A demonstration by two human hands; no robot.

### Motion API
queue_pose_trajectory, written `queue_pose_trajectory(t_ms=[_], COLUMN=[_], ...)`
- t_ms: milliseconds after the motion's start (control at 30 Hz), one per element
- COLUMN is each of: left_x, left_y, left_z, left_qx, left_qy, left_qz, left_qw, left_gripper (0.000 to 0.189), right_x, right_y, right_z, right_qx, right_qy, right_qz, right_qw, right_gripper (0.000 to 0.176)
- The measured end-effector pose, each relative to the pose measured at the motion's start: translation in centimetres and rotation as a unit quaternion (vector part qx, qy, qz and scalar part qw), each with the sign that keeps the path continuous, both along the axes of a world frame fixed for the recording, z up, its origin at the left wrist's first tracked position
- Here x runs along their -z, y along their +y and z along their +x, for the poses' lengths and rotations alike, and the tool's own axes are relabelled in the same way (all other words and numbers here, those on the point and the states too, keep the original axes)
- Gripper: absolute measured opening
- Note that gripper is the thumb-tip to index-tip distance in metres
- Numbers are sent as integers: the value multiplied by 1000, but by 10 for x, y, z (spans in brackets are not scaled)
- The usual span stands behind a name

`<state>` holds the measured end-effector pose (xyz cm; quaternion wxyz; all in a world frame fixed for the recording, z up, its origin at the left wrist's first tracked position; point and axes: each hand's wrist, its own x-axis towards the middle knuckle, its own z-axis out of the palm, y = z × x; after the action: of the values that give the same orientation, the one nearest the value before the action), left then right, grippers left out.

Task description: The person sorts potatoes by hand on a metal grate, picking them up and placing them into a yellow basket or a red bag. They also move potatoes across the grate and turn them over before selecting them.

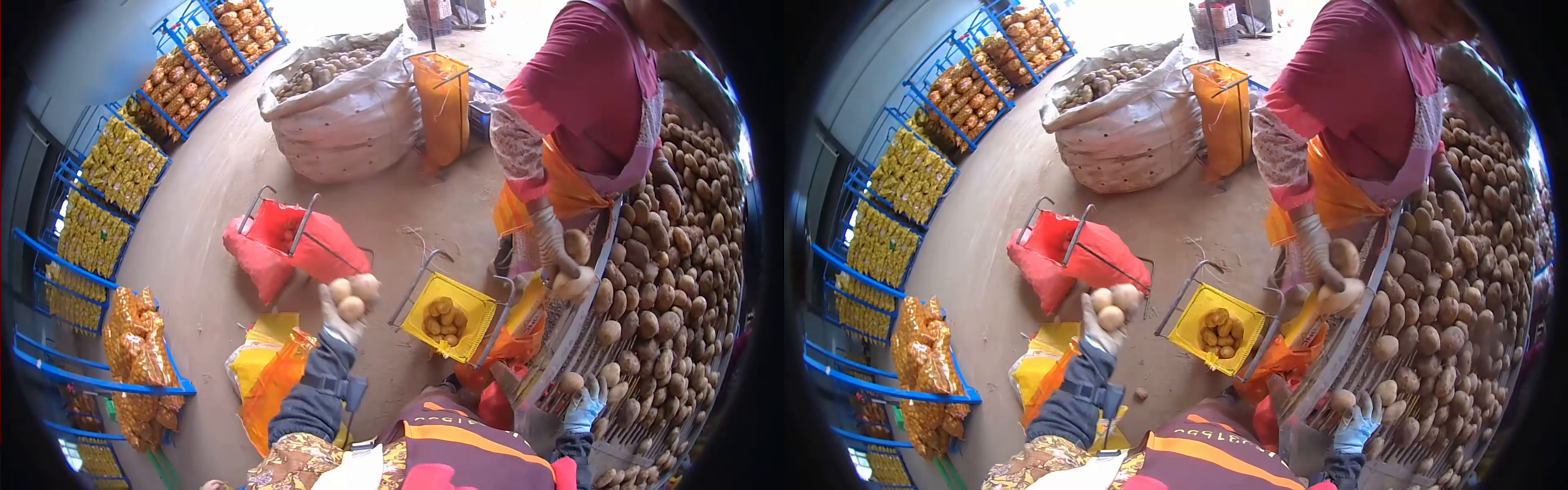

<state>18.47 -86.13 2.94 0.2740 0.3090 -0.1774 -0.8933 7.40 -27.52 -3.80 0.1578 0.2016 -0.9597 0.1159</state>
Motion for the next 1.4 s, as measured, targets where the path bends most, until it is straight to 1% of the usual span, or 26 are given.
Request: queue_pose_trajectory(t_ms=[33,67,100,167,200,233,300,367,400,433,467,500,533,567,633,700,767,833,967,1000,1133,1200,1233,1300,1367,1400], left_x=[19,1,-6,30,26,30,6,64,62,65,46,53,52,59,73,89,102,105,103,106,106,111,109,105,103,93], left_y=[-58,-93,-121,-198,-199,-190,-122,-104,-56,-27,16,46,74,98,146,165,180,184,185,186,188,188,187,189,196,202], left_z=[4,0,-4,8,-4,-14,-36,-42,-59,-54,-56,-53,-47,-44,-27,-17,-12,-18,-22,-21,-19,-15,-16,-24,-28,-38], left_qx=[-72,-101,-141,-122,-143,-162,-124,-94,-156,-117,-70,-15,138,260,359,540,560,579,597,584,579,549,548,541,399,359], left_qy=[29,40,29,-50,-132,-221,-306,-360,-235,-304,-300,-221,-170,-137,-122,-149,-174,-202,-216,-210,-220,-208,-199,-213,-136,-79], left_qz=[45,24,-87,-131,-93,-147,-349,-585,-571,-729,-804,-847,-829,-840,-868,-794,-778,-761,-738,-752,-749,-770,-775,-755,-829,-854], left_qw=[996,994,986,983,976,951,877,720,771,602,509,482,515,456,322,235,225,213,227,222,236,250,244,303,368,369], left_gripper=[73,78,84,95,99,104,85,59,47,43,48,52,53,57,62,68,68,69,69,68,66,64,64,62,61,61], right_x=[2,3,2,-5,-13,-21,-17,-17,-23,-30,-34,-37,-39,-42,-44,-44,-42,-40,-52,-58,-50,-50,-45,-37,-37,-51], right_y=[0,2,4,-3,-9,-13,-12,-13,-17,-20,-22,-24,-26,-28,-26,-24,-23,-24,-46,-51,-85,-101,-100,-80,-57,-50], right_z=[-4,-5,-3,-3,0,1,-1,-6,-7,-7,-5,-3,1,5,10,15,15,11,-14,-29,-84,-88,-82,-53,-12,14], right_qx=[-8,-11,-11,-8,-1,7,20,41,52,52,51,48,58,51,45,46,57,89,102,84,90,147,158,159,144,147], right_qy=[1,-3,-9,-22,-36,-52,-50,-72,-79,-96,-85,-74,-74,-65,-61,-106,-125,-131,-45,-83,-125,-152,-155,-250,-319,-266], right_qz=[2,7,15,34,24,17,18,8,5,-3,1,4,7,30,59,76,79,-7,31,23,13,126,127,50,32,56], right_qw=[1000,1000,1000,999,999,998,998,997,995,994,995,996,996,996,995,990,987,987,993,993,988,969,967,954,936,951], right_gripper=[40,39,38,21,17,14,15,16,18,19,20,22,22,24,26,27,26,27,43,51,57,64,65,60,67,72])
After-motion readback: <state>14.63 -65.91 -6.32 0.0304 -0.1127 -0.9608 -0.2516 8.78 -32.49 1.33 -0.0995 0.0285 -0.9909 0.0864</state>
